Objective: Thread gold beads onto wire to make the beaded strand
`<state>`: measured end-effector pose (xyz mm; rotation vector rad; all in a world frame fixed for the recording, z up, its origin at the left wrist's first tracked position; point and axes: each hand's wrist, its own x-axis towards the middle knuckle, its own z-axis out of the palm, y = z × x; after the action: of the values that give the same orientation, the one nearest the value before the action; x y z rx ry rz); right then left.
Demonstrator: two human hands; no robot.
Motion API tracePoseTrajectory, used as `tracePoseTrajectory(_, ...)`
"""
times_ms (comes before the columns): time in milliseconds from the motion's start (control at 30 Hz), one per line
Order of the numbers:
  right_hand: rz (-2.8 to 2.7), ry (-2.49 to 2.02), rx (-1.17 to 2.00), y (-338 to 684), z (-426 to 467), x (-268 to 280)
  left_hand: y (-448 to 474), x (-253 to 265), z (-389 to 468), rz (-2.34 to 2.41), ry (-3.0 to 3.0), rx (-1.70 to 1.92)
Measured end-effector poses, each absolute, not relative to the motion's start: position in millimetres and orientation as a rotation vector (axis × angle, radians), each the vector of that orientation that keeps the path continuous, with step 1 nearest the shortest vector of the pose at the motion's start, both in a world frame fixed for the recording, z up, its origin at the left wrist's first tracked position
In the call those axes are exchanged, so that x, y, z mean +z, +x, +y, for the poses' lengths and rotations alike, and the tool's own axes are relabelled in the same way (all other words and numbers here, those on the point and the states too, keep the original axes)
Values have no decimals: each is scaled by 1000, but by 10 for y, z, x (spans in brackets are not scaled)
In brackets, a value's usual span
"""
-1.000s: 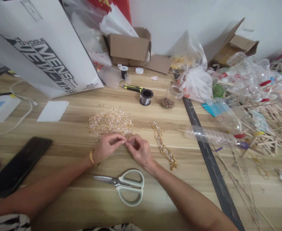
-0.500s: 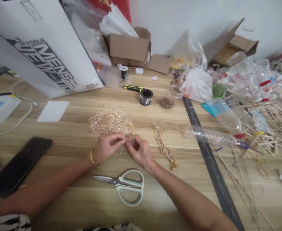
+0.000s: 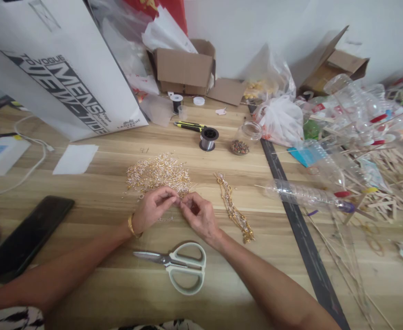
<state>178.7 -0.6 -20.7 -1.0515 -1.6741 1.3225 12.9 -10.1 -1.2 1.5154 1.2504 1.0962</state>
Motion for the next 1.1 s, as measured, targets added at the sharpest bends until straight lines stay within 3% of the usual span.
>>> tracePoseTrajectory(1100,-1531,-940,1457,1803,11,-153,92,-3,-68,1139,1383,1025)
